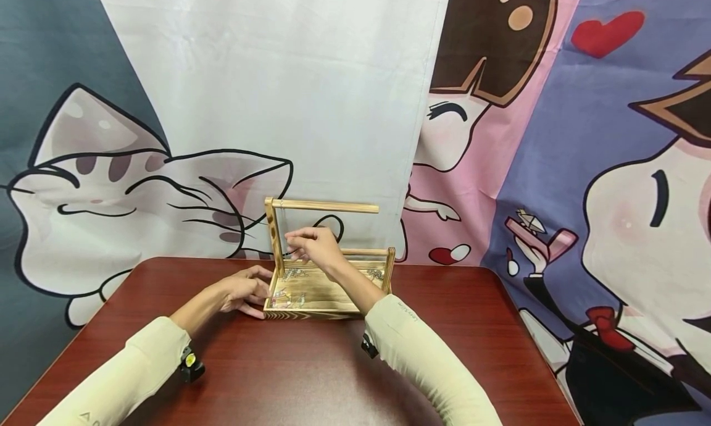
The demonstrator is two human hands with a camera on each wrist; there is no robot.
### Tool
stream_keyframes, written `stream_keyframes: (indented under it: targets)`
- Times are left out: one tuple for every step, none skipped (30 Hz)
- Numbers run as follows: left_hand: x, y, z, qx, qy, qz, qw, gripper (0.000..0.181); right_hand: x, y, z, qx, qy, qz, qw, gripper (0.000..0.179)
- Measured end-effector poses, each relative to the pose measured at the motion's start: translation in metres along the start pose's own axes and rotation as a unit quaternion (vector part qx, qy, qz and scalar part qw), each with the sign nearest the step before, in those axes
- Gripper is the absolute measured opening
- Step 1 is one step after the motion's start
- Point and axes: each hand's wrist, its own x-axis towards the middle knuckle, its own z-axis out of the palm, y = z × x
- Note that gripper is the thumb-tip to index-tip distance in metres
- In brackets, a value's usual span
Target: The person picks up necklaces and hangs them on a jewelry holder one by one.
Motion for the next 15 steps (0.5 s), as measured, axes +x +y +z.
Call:
stream_keyframes:
  targets:
    - [0.000, 0.000, 0.000, 0.001, 0.000, -0.001, 1.0000, 0.067, -0.001, 0.001, 0.000, -0.004, -0.001, 0.002, 1.0000, 0.031]
    - [0.000, 0.000, 0.000, 0.001, 0.002, -0.003, 1.0000, 0.067, -0.001, 0.003, 0.000, -0.008, -0.002, 0.004, 1.0000, 0.031]
    - [0.000, 0.000, -0.001, 0.002, 0.001, -0.004, 1.0000, 0.067, -0.001, 0.004, 0.000, -0.010, -0.002, 0.006, 0.9999, 0.031]
    - [0.000, 0.000, -0.001, 0.001, 0.002, -0.007, 1.0000, 0.067, -0.002, 0.006, 0.000, -0.013, -0.004, 0.009, 0.9999, 0.031]
    - [0.000, 0.000, -0.001, 0.002, 0.001, -0.007, 1.0000, 0.067, -0.002, 0.007, 0.000, -0.016, -0.005, 0.010, 0.9998, 0.031]
    - [0.000, -0.001, -0.001, 0.003, 0.002, -0.008, 1.0000, 0.067, -0.002, 0.009, 0.000, -0.017, -0.006, 0.012, 0.9998, 0.032]
    - [0.000, -0.001, -0.001, 0.003, 0.001, -0.008, 1.0000, 0.067, -0.002, 0.011, 0.000, -0.019, -0.007, 0.011, 0.9997, 0.032]
    - [0.000, 0.000, -0.001, 0.002, 0.001, -0.007, 1.0000, 0.067, -0.002, 0.012, 0.001, -0.020, -0.008, 0.010, 0.9997, 0.032]
    - [0.000, -0.001, -0.002, 0.004, -0.001, -0.005, 1.0000, 0.067, -0.002, 0.014, 0.001, -0.020, -0.010, 0.008, 0.9997, 0.033]
    - [0.000, -0.001, -0.002, 0.003, -0.001, -0.004, 1.0000, 0.066, -0.002, 0.015, 0.001, -0.019, -0.013, 0.006, 0.9997, 0.033]
    - [0.000, -0.001, -0.002, 0.005, -0.002, -0.003, 1.0000, 0.067, -0.002, 0.016, 0.002, -0.018, -0.015, 0.004, 0.9997, 0.033]
    - [0.001, -0.001, -0.002, 0.005, -0.002, -0.002, 1.0000, 0.066, -0.002, 0.017, 0.002, -0.018, -0.017, 0.001, 0.9997, 0.034]
    - [0.001, -0.001, -0.002, 0.005, -0.002, -0.002, 1.0000, 0.066, -0.003, 0.018, 0.002, -0.017, -0.020, 0.000, 0.9996, 0.034]
    - [0.001, -0.001, -0.001, 0.005, -0.001, -0.002, 1.0000, 0.066, -0.003, 0.020, 0.003, -0.018, -0.021, 0.000, 0.9996, 0.034]
    - [0.001, -0.001, -0.001, 0.005, -0.001, -0.002, 1.0000, 0.066, -0.004, 0.021, 0.003, -0.019, -0.024, -0.002, 0.9995, 0.035]
